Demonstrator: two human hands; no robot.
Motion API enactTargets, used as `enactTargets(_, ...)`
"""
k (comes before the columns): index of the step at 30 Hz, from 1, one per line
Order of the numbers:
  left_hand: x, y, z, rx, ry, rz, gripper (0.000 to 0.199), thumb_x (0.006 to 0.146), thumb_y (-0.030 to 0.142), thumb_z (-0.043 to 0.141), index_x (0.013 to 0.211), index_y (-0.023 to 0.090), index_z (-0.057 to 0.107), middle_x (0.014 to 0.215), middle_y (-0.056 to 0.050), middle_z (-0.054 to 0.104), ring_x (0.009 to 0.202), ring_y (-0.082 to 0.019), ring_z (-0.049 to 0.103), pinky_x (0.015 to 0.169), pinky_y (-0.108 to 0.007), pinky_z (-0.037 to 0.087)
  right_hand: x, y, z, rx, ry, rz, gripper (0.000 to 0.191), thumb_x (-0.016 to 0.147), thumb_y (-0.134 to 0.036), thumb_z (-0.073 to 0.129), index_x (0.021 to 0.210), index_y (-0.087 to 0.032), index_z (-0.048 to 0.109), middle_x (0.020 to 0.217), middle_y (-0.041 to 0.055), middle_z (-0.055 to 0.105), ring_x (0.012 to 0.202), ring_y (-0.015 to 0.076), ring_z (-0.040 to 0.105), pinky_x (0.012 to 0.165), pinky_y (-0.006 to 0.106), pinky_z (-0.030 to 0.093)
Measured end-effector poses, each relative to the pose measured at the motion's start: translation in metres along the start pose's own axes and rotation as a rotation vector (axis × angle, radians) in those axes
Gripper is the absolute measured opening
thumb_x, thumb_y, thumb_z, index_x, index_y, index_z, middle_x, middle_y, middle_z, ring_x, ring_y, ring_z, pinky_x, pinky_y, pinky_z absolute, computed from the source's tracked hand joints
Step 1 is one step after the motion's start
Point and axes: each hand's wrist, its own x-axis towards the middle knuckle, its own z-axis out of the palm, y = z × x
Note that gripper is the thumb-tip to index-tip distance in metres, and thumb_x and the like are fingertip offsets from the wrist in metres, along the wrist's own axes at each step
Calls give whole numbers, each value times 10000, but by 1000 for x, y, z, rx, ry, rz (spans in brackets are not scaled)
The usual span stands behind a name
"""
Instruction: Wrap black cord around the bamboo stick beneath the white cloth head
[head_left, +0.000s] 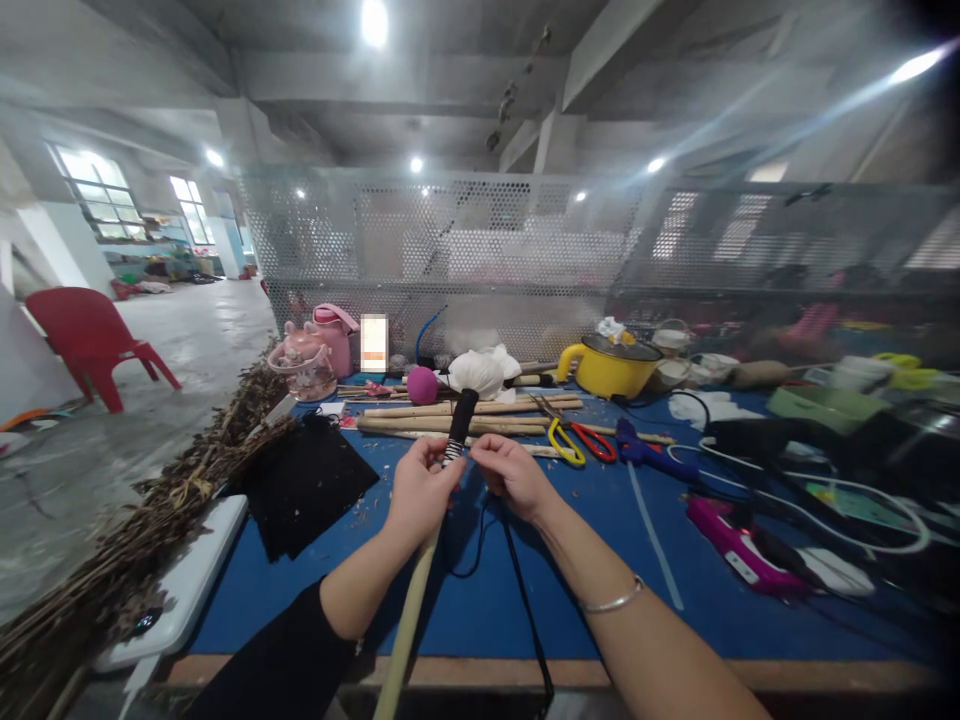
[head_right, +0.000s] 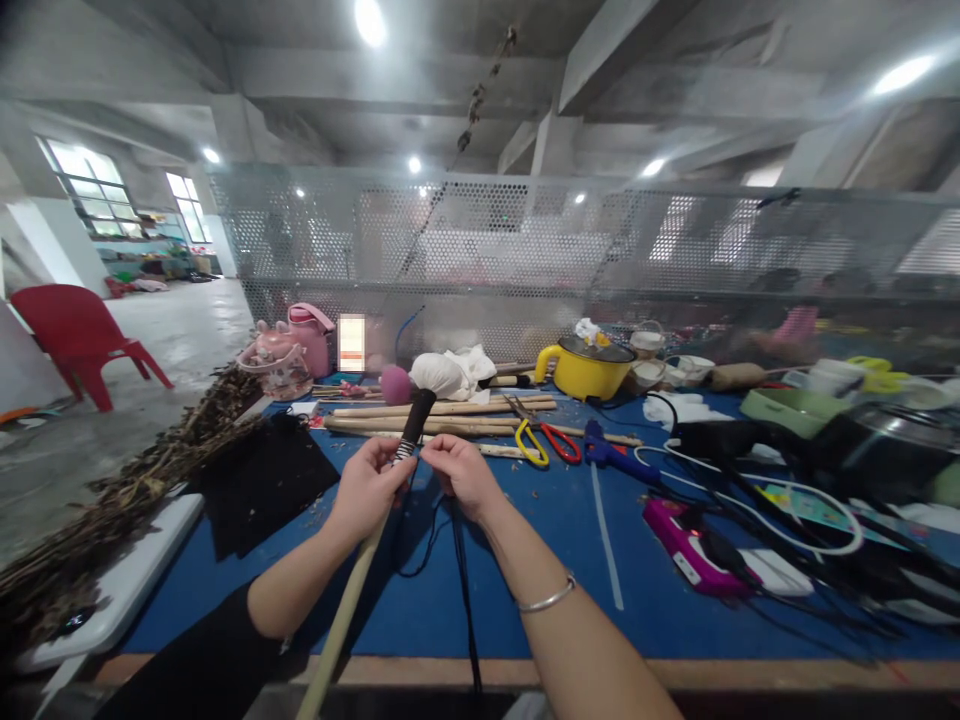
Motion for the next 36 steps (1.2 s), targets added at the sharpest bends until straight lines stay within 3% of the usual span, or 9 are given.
enactTargets(9, 2, -2, 2, -190, -78, -53, 360, 629, 349, 674, 851, 146, 476, 490, 78, 474, 383, -68, 443, 324, -167, 337, 1, 3, -2, 73, 7, 14, 310, 624, -382, 710, 642, -173, 481, 384, -109, 297, 323, 26, 178, 325, 184, 95)
enactTargets(19, 2, -4, 1, -188, -82, -61, 360, 613, 333, 684, 849, 144, 489, 467, 79, 470, 374, -70, 440, 323, -170, 332, 4, 5, -2, 69, 5, 13, 309, 635, -382, 702, 683, -174, 479, 393, -117, 284, 326, 25, 145, 310, 171, 89)
enactTargets(23, 7, -9, -3, -270, -212, -122, 319, 622, 354, 670, 791, 141, 502, 572, 18, 564, 416, -74, 493, 354, -175, 367, 4, 8, -5, 135, -141, 45, 371, 668, -377, 690, 917, -186, 492, 443, -116, 368, 323, 19, 128, 303, 162, 70)
enactTargets(26, 9, -12, -5, -263, -343, -250, 273, 694, 387, 587, 739, 127, 516, 645, -41, 601, 466, -91, 540, 409, -192, 408, 3, 9, -7, 103, -152, 68, 347, 676, -389, 678, 860, -170, 481, 435, -94, 427, 311, 17, 165, 301, 162, 83)
enactTargets(28, 8, -14, -4, -162, -332, -295, 300, 735, 423, 527, 808, 133, 535, 700, -56, 609, 483, -108, 553, 423, -211, 414, 4, 11, -6, 43, -115, 70, 336, 667, -397, 678, 802, -161, 481, 435, -81, 444, 302, 17, 190, 296, 167, 95)
enactTargets(30, 5, -15, -4, 18, -207, -206, 344, 729, 445, 536, 924, 161, 536, 783, -50, 609, 509, -118, 560, 441, -228, 413, 6, 14, -5, 2, -74, 78, 341, 657, -407, 679, 788, -158, 487, 441, -85, 434, 298, 17, 198, 292, 171, 103)
enactTargets(33, 2, -18, -3, 295, 43, 124, 327, 625, 319, 665, 894, 170, 556, 760, -20, 588, 619, -124, 553, 562, -229, 416, 8, 17, -2, -4, -47, 87, 353, 654, -418, 676, 806, -157, 493, 435, -98, 400, 295, 22, 191, 289, 179, 102)
enactTargets(36, 2, -19, -3, 399, 55, 229, 193, 602, 229, 658, 766, 171, 573, 705, -4, 589, 600, -119, 516, 594, -234, 395, 9, 18, -1, -21, -47, 77, 348, 666, -431, 665, 794, -163, 485, 416, -109, 361, 288, 26, 185, 289, 186, 98)
